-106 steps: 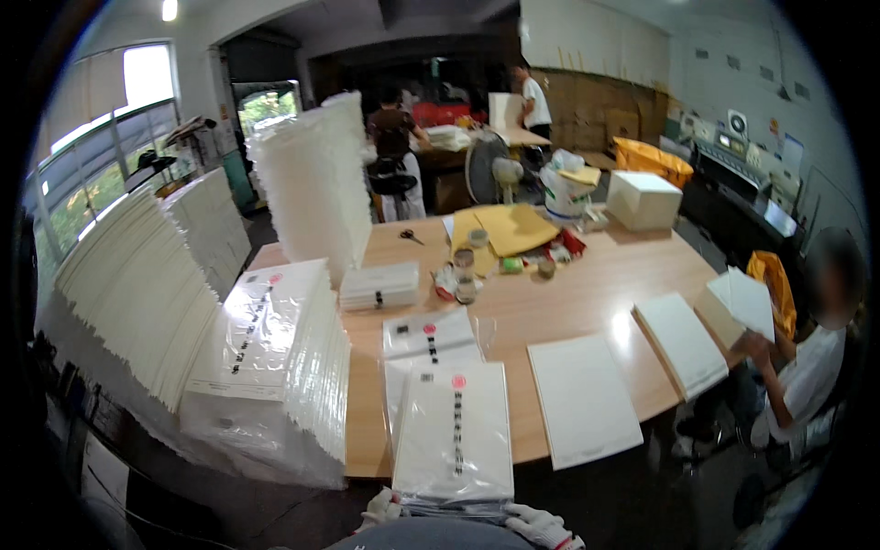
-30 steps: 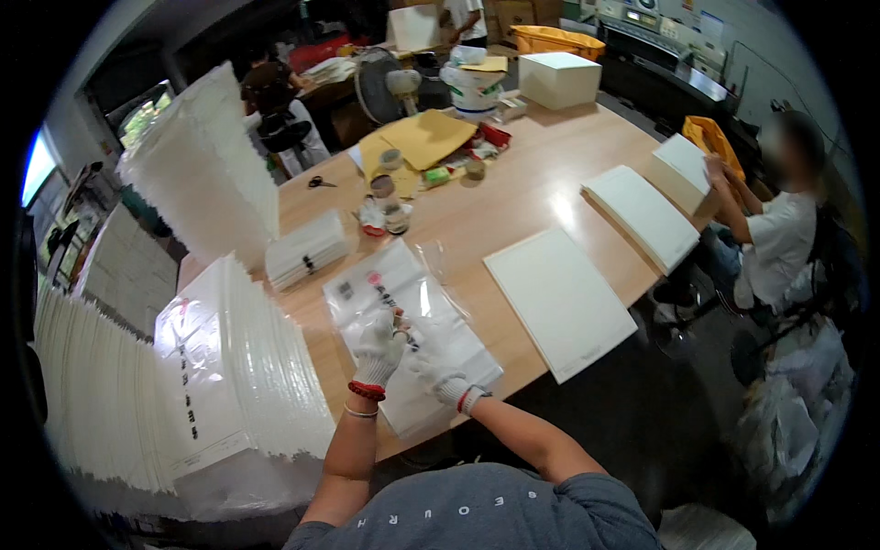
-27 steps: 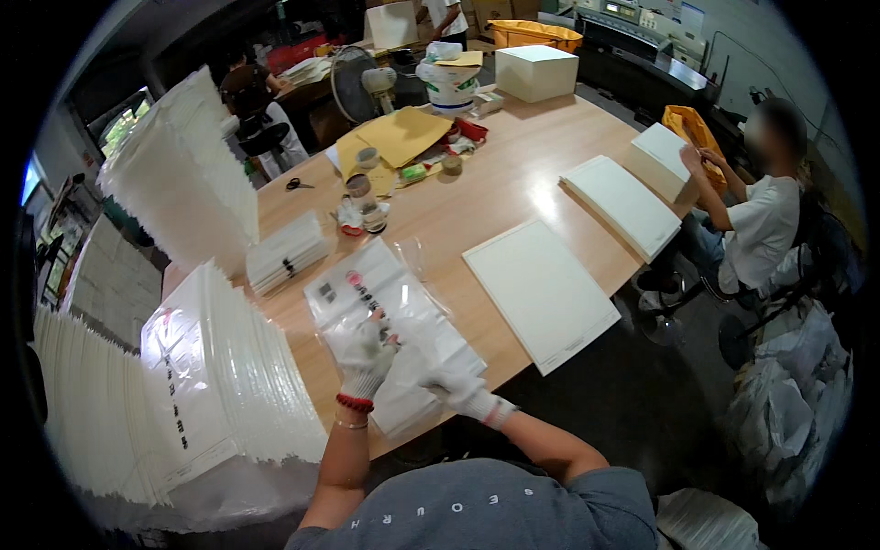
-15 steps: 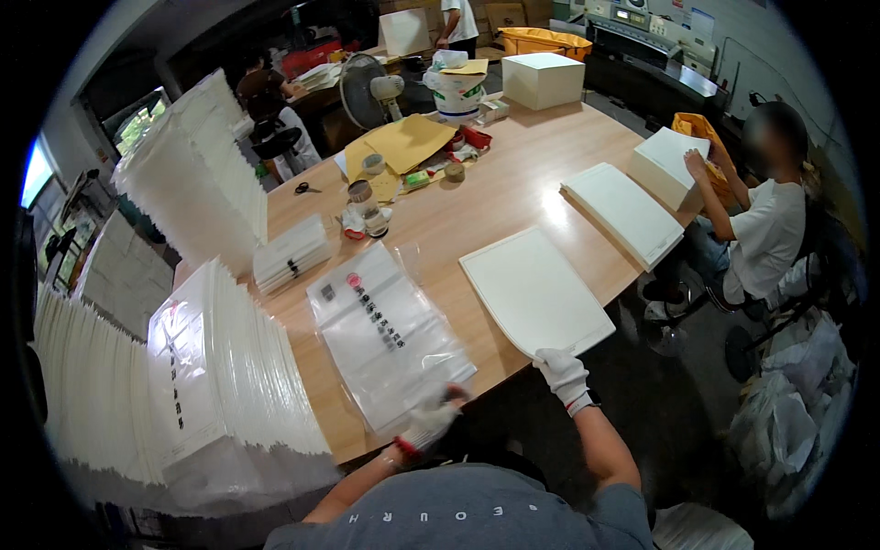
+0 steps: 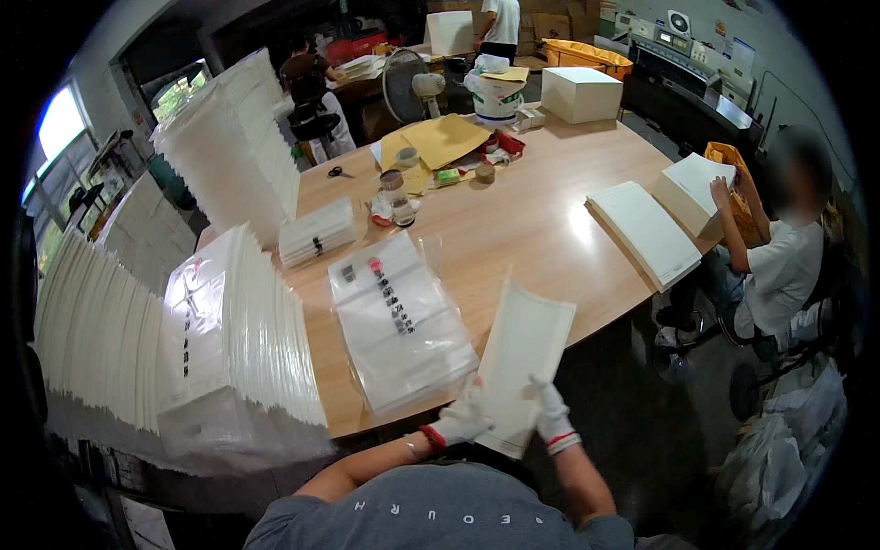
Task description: The person repeatedly picks up white paper sheets, places them into clear plastic sleeves, and stacks the packaged items on the table. The person wears white gloves and works at a large table with stacks of paper and packaging materials.
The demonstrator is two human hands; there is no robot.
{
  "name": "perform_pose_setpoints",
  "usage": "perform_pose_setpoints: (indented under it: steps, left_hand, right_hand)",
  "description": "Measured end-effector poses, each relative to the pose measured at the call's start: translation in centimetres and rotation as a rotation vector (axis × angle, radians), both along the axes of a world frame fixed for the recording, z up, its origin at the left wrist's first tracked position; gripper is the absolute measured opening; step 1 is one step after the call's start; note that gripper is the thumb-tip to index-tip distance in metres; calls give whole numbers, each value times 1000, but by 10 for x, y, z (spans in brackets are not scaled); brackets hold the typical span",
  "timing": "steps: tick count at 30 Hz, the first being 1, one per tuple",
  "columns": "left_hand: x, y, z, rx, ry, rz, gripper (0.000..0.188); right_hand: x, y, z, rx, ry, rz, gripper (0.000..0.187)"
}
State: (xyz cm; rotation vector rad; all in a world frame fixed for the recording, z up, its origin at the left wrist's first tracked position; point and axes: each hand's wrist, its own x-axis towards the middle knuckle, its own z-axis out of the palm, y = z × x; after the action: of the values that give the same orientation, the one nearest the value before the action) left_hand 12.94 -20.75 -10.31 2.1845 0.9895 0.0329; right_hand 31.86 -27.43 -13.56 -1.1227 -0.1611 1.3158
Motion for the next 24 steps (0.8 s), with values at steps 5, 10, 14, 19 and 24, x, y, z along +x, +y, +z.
perform_pose_setpoints:
  steps: [5, 10, 14, 19, 24]
  left_hand:
    - [6, -26, 39, 58, 105, -198, 82]
    - [-44, 48, 105, 418, -269, 29, 46]
    - [-79, 131, 34, 86, -190, 49, 41]
    - [-91, 181, 59, -557, -736, 361, 39]
    - [-48, 162, 57, 194, -785, 171, 23]
  right_hand:
    - [-43, 19, 6, -48, -833, 66, 41]
    - [-35, 10, 31, 86, -881, 4, 22]
    - [-42, -14, 86, 160, -1109, 26, 10]
    - [-52, -15, 111, 426, -1664, 273, 11]
    - [-74, 38, 106, -106, -1781, 892, 29]
